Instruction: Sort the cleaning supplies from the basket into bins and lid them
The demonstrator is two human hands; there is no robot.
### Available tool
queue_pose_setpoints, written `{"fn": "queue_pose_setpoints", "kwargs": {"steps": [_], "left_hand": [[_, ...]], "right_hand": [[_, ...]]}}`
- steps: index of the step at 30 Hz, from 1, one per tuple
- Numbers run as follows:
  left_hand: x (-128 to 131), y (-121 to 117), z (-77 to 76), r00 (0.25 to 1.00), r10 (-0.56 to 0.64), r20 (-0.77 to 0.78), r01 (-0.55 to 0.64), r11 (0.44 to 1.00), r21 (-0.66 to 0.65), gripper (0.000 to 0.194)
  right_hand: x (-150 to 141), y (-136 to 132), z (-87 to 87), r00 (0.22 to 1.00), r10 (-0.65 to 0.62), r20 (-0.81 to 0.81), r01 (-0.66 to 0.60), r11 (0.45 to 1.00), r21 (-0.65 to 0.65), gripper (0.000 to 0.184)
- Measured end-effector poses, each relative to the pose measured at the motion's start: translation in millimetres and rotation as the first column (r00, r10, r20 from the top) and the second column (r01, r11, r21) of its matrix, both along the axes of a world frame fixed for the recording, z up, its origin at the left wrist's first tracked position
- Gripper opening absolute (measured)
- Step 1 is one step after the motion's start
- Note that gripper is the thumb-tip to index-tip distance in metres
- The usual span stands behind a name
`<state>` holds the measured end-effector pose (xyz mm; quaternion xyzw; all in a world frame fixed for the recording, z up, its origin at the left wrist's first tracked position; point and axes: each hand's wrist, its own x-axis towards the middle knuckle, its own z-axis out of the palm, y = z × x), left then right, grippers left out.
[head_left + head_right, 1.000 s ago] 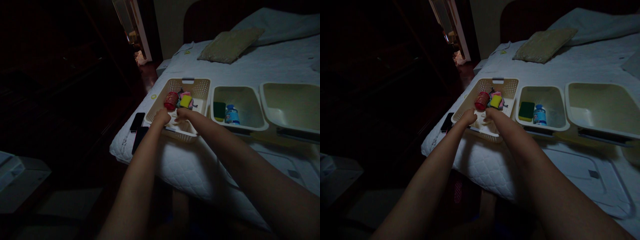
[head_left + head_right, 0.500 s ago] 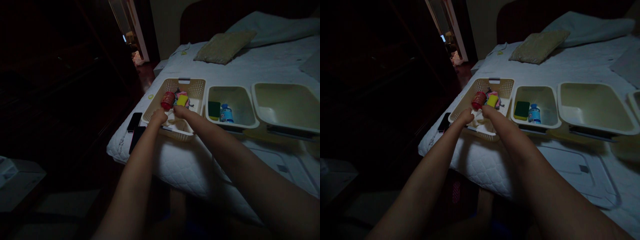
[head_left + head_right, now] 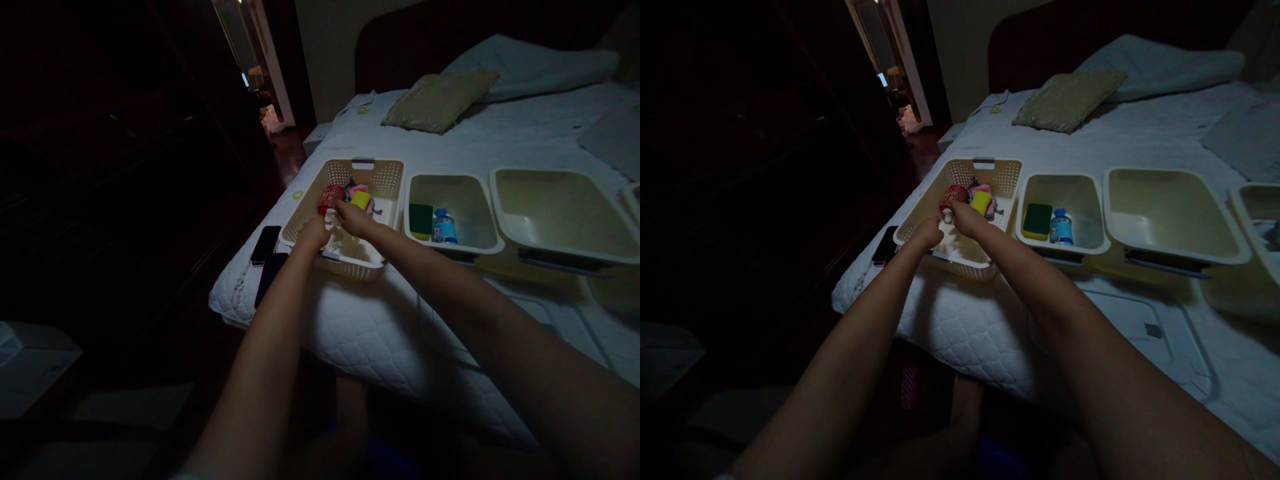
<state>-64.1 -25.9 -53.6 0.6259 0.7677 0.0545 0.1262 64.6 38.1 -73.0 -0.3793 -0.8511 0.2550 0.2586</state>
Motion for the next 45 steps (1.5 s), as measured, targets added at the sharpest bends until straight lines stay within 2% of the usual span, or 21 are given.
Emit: {"fn": "queue_pose_setpoints", "kwargs": {"steps": [4,7,11,15,19,23,25,28,31,34,38,42,45], "left_hand": [[-6.3,2.2,-3.1,0.998,-0.012,0.059,0.008,0.998,0.059,0.046],[-12.4,5.0,-3.0,0.988,-0.024,0.151,0.005,0.992,0.123,0.044],[-16.2,8.1,0.4,0.973,-0.014,0.232,-0.038,0.975,0.219,0.047],[-14.6,13.7,9.0,0.932,-0.082,0.352,-0.052,0.933,0.356,0.054],[-11.0,18.3,32.2,0.769,-0.211,0.604,-0.083,0.903,0.421,0.062],[-3.0,14.7,57.7,0.586,-0.384,0.714,0.022,0.888,0.46,0.065],[1.6,12.0,62.3,0.496,-0.427,0.756,0.079,0.889,0.451,0.06],[5.5,9.5,58.6,0.409,-0.386,0.827,0.12,0.921,0.371,0.053],[4.4,7.0,52.0,0.39,-0.309,0.868,0.1,0.951,0.293,0.052],[0.0,2.3,49.5,0.378,-0.255,0.89,0.101,0.967,0.234,0.047],[-6.6,-3.5,49.8,0.379,-0.187,0.906,0.117,0.981,0.153,0.048],[-9.2,-9.4,51.8,0.355,-0.137,0.925,0.107,0.989,0.105,0.045],[-8.3,-17.8,55.5,0.331,-0.125,0.935,0.048,0.992,0.116,0.043]], "right_hand": [[1.5,0.4,3.3,0.998,-0.054,0.027,0.051,0.992,0.115,0.02],[8.0,2.4,15.7,0.998,-0.063,0.006,0.061,0.986,0.154,0.021],[25.2,2.7,51.1,1.0,-0.027,0.015,0.022,0.965,0.262,0.024],[40.7,-5.3,94.1,0.998,-0.054,0.035,0.037,0.927,0.372,0.023],[45.7,-16.4,121.3,0.995,-0.091,0.029,0.071,0.908,0.412,0.023],[45.2,-24.3,134.0,0.995,-0.102,-0.004,0.09,0.862,0.498,0.026],[44.7,-27.9,139.3,0.995,-0.094,-0.028,0.095,0.845,0.527,0.027],[44.4,-32.5,146.5,0.996,-0.073,-0.048,0.087,0.846,0.526,0.028],[45.4,-32.6,148.2,0.997,-0.039,-0.067,0.067,0.865,0.498,0.028],[49.7,-24.4,140.8,0.989,-0.054,-0.137,0.11,0.886,0.451,0.027],[58.4,-4.9,121.3,0.962,-0.137,-0.237,0.216,0.912,0.349,0.024],[63.9,11.8,100.5,0.939,-0.19,-0.288,0.258,0.94,0.222,0.023],[66.0,15.8,86.3,0.917,-0.244,-0.316,0.274,0.96,0.056,0.026]]}}
